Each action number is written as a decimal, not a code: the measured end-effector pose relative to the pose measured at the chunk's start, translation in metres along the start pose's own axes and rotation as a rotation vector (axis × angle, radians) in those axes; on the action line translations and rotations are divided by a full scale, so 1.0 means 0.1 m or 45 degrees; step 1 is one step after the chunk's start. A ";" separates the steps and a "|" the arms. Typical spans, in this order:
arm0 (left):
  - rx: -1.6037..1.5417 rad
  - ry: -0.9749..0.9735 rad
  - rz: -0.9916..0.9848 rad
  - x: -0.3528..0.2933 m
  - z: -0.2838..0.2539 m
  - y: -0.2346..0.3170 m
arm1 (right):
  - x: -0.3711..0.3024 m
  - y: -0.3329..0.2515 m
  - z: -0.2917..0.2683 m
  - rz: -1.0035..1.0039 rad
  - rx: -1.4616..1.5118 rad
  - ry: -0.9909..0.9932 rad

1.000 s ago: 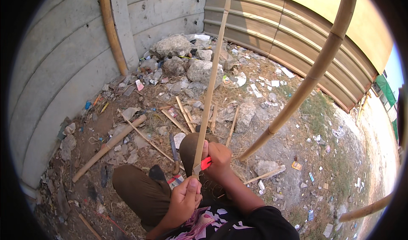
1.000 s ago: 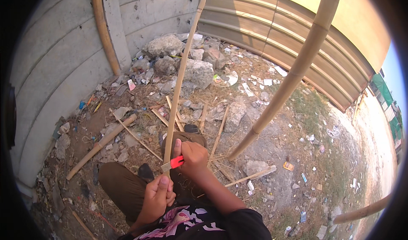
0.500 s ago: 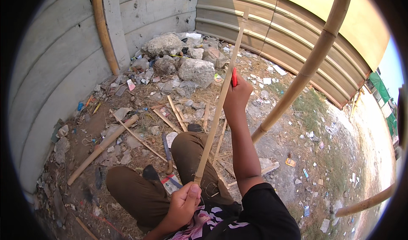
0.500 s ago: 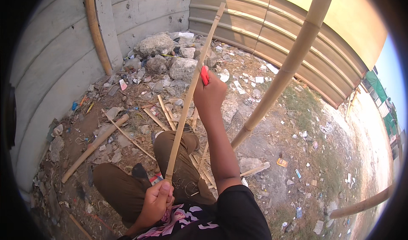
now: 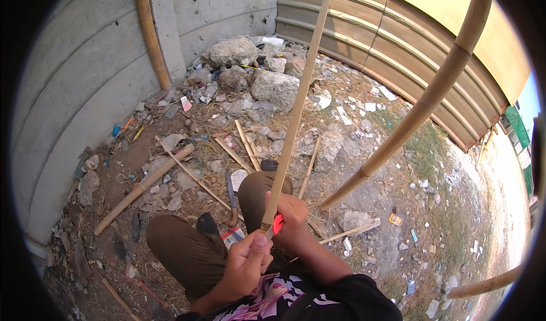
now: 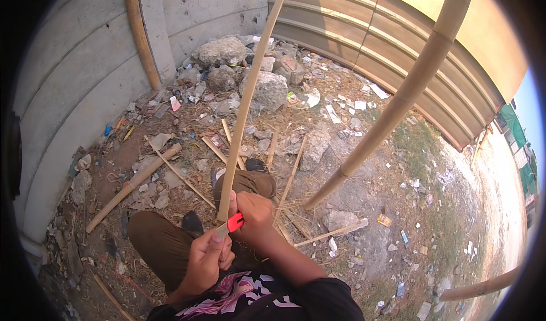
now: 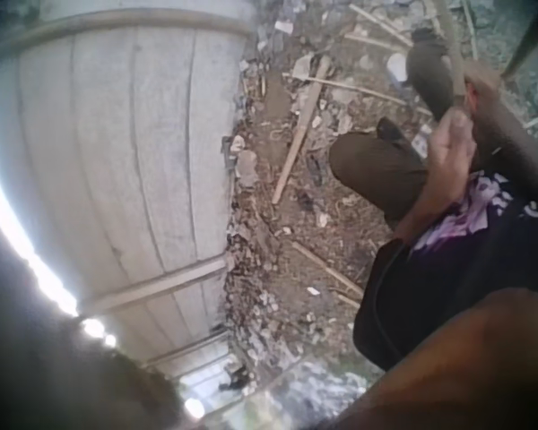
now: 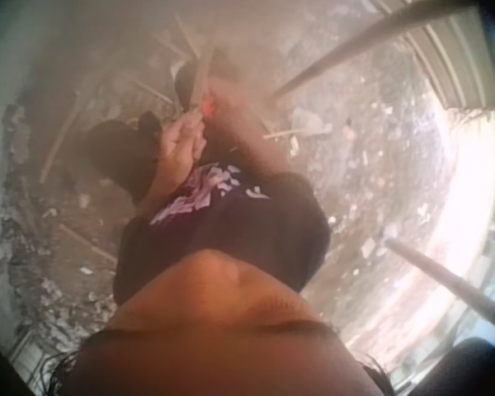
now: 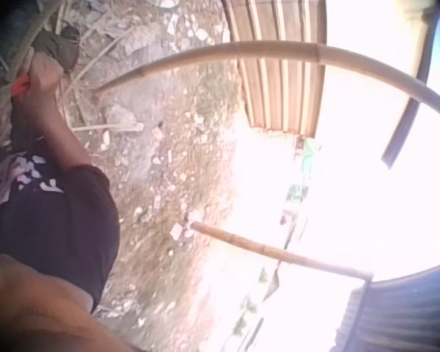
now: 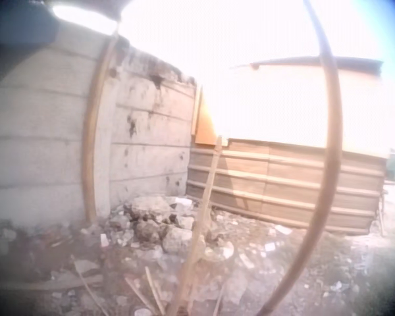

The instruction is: The person sits on the ground and uses a red utility knife to shave and smooth thin bamboo strips. They hold the strips with one hand and scrape along the length with the knife, occasionally repositioning the strips to work on different sides.

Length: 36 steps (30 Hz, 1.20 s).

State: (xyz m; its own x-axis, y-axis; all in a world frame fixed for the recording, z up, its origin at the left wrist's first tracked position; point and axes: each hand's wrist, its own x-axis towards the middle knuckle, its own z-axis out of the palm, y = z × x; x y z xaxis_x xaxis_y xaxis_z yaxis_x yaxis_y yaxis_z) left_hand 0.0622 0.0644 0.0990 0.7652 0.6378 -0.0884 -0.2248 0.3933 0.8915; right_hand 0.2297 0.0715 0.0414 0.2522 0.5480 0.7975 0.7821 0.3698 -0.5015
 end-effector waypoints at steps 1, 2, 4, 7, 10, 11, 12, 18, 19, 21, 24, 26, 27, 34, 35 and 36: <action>-0.041 -0.021 -0.017 0.00 -0.01 0.00 | 0.01 0.00 0.01 -0.005 -0.011 0.039; -0.079 -0.039 -0.030 0.01 -0.04 -0.02 | 0.07 -0.03 0.04 -0.013 -0.017 0.081; -0.137 -0.055 -0.057 0.03 -0.06 -0.05 | 0.15 -0.04 0.06 0.019 -0.011 0.117; -0.163 -0.038 -0.072 0.01 -0.08 -0.09 | 0.24 -0.01 0.11 0.053 0.006 0.123; -0.141 -0.008 -0.044 0.01 -0.08 -0.12 | 0.33 0.10 0.17 -0.001 -0.027 0.169; -0.143 0.009 -0.051 0.00 -0.08 -0.10 | 0.36 0.12 0.20 0.046 -0.036 0.180; -0.144 0.025 -0.058 -0.01 -0.08 -0.10 | 0.41 0.13 0.23 0.093 -0.046 0.192; 0.107 -0.077 -0.111 -0.12 -0.02 -0.24 | 1.49 0.57 -0.19 0.454 -0.236 0.418; 0.120 -0.054 -0.051 -0.10 -0.01 -0.29 | 1.48 0.57 -0.21 0.391 -0.298 0.358; 0.138 -0.044 -0.039 -0.06 0.01 -0.25 | 1.29 0.54 -0.15 0.376 -0.262 0.321; 0.117 -0.012 -0.011 -0.06 -0.03 -0.19 | 0.93 0.42 -0.08 0.499 -0.113 0.299; 0.099 -0.012 -0.008 -0.05 -0.07 -0.18 | 0.66 0.52 -0.04 0.514 -0.069 0.321; 0.090 -0.022 -0.018 -0.04 -0.09 -0.19 | 0.60 0.49 -0.04 0.562 -0.022 0.352; 0.056 -0.088 -0.122 -0.03 -0.01 -0.21 | 1.04 0.54 -0.30 0.265 -0.197 0.324; 0.053 -0.090 -0.135 -0.04 -0.01 -0.20 | 1.18 0.47 -0.36 0.282 -0.231 0.300; 0.051 -0.103 -0.154 -0.05 0.00 -0.18 | 1.25 0.51 -0.41 0.213 -0.293 0.294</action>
State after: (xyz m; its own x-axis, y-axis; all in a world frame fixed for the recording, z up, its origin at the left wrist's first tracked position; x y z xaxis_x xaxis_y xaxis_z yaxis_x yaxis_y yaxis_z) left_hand 0.0619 0.0541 0.0837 0.8316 0.5313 -0.1620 -0.1047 0.4364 0.8937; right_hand 0.3245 0.1284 0.1295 0.4890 0.3931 0.7786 0.8201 0.0968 -0.5640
